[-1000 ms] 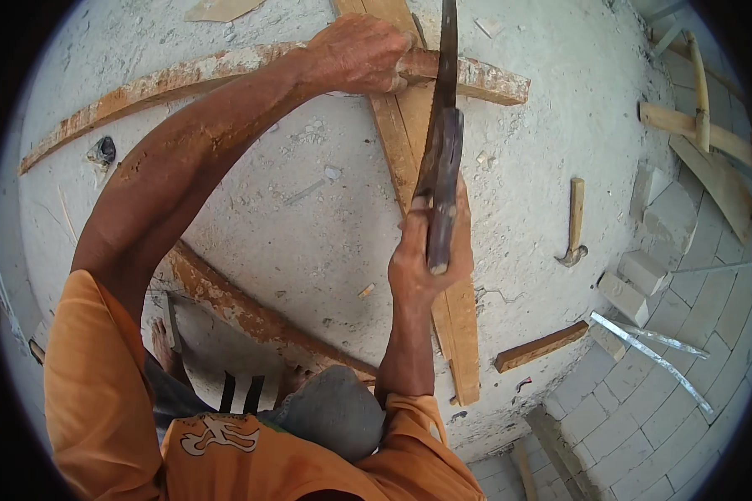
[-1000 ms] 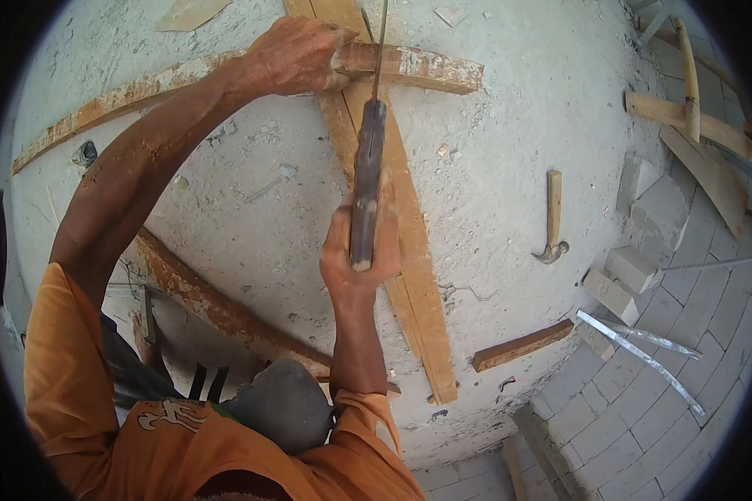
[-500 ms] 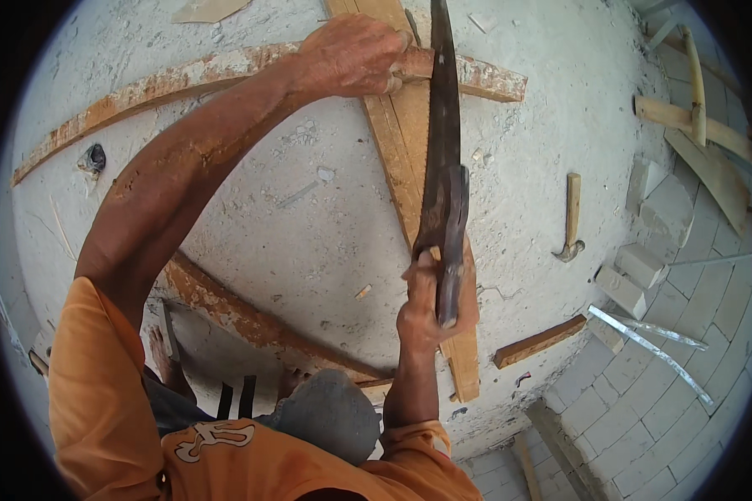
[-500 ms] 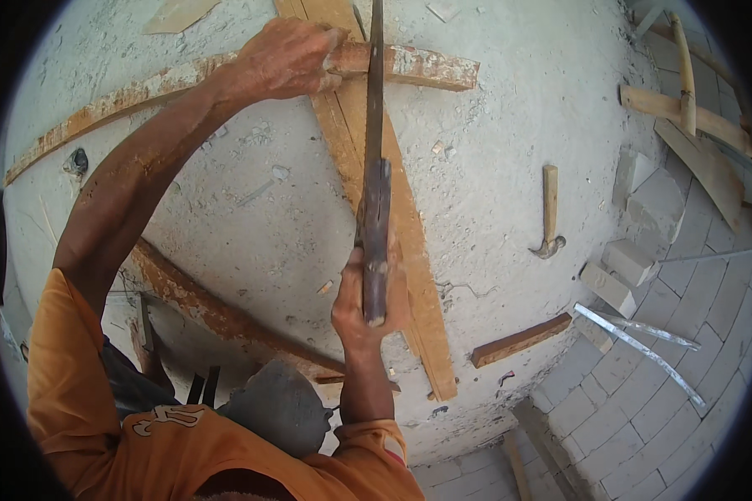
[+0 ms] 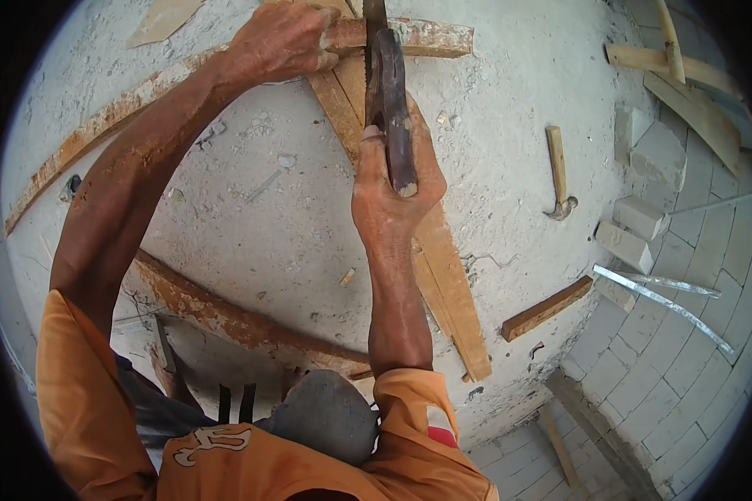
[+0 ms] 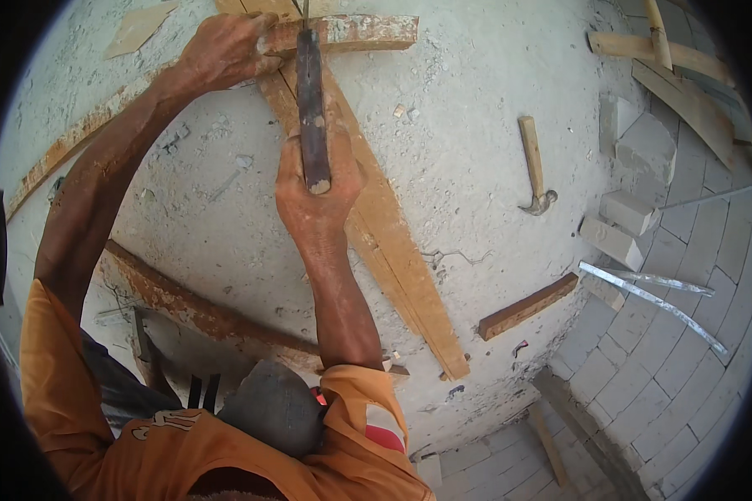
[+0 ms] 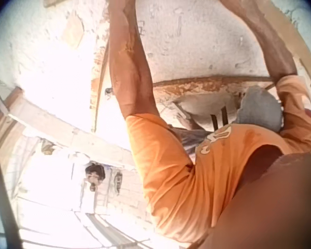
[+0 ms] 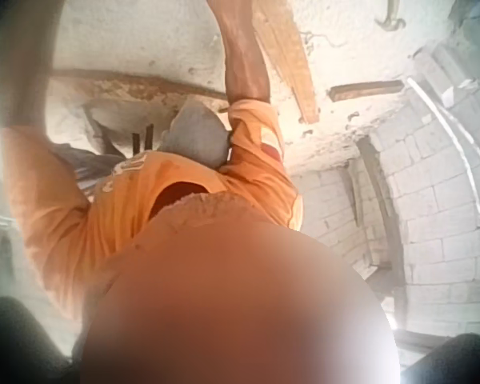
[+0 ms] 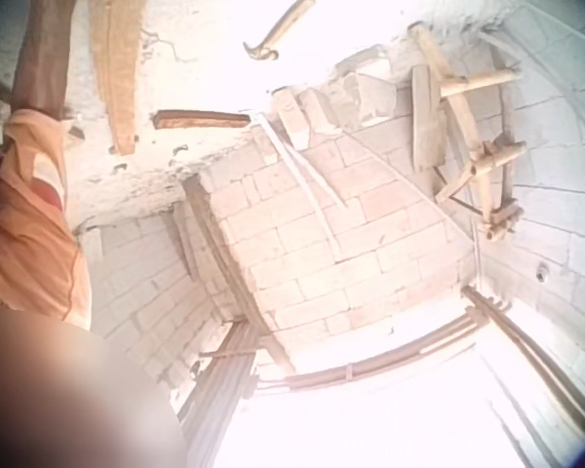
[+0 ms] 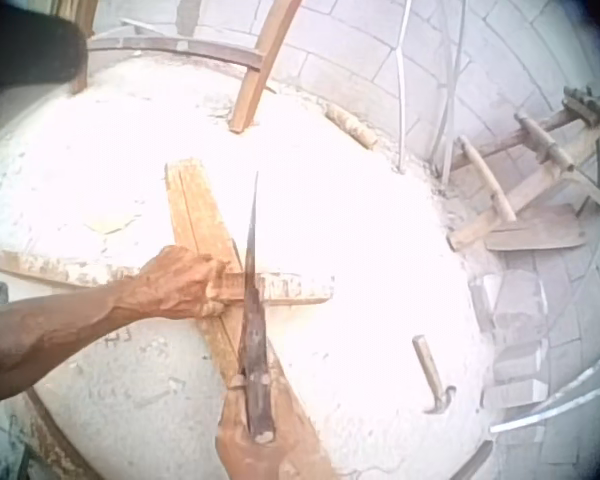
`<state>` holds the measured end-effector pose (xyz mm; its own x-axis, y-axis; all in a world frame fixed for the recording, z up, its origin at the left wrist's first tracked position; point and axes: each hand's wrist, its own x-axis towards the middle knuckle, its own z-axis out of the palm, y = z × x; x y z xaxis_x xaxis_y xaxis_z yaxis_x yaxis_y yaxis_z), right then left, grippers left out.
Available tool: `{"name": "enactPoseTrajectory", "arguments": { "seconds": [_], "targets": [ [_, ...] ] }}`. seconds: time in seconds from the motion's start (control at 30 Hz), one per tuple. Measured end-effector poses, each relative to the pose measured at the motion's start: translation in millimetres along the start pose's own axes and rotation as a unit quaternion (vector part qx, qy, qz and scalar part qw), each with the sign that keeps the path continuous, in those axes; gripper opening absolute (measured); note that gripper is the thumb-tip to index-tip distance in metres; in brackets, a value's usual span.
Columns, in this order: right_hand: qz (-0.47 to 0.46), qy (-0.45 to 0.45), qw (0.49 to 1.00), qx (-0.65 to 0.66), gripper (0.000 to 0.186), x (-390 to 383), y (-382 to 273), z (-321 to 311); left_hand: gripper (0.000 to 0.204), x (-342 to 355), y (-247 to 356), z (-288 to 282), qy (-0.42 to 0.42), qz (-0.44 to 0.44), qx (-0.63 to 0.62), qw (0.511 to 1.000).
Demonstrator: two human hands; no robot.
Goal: The person saws through a piece of wood, then uses a tape measure to mark a point on another wooden board before resuming sawing.
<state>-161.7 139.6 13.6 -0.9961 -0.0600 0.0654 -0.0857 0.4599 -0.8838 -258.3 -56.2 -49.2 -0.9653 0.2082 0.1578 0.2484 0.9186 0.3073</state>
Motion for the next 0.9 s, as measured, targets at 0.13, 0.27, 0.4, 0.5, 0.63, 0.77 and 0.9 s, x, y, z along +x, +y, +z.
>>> {"name": "enactPoseTrajectory", "arguments": {
  "seconds": [0.13,0.27,0.4,0.5,0.63,0.77,0.9],
  "targets": [
    [-0.12,0.061,0.991,0.021,0.039,-84,39,-12,0.037,-8,-22,-3,-0.054,-0.018,0.046,0.997],
    [-0.009,0.018,0.999,0.026,0.039,19,4,10,0.054,0,-10,1,-0.026,-0.007,0.046,0.999],
    [-0.024,0.013,1.0,-0.015,0.035,-3,12,14,0.054,-16,-11,4,-0.047,-0.006,0.024,0.999],
    [-0.102,0.06,0.993,-0.006,0.029,-99,29,-21,0.023,-19,-9,1,-0.052,0.009,0.033,0.998],
    [-0.034,0.039,0.999,0.014,0.034,-1,11,5,0.023,-11,-5,7,-0.013,0.021,0.02,0.999],
    [0.0,0.027,0.999,-0.026,0.031,-28,12,-5,0.035,-11,-5,14,0.006,0.029,0.004,1.0],
    [-0.045,0.041,0.998,0.028,0.04,-57,36,1,0.052,-28,-5,7,-0.031,-0.013,0.068,0.997]
  ]
}}
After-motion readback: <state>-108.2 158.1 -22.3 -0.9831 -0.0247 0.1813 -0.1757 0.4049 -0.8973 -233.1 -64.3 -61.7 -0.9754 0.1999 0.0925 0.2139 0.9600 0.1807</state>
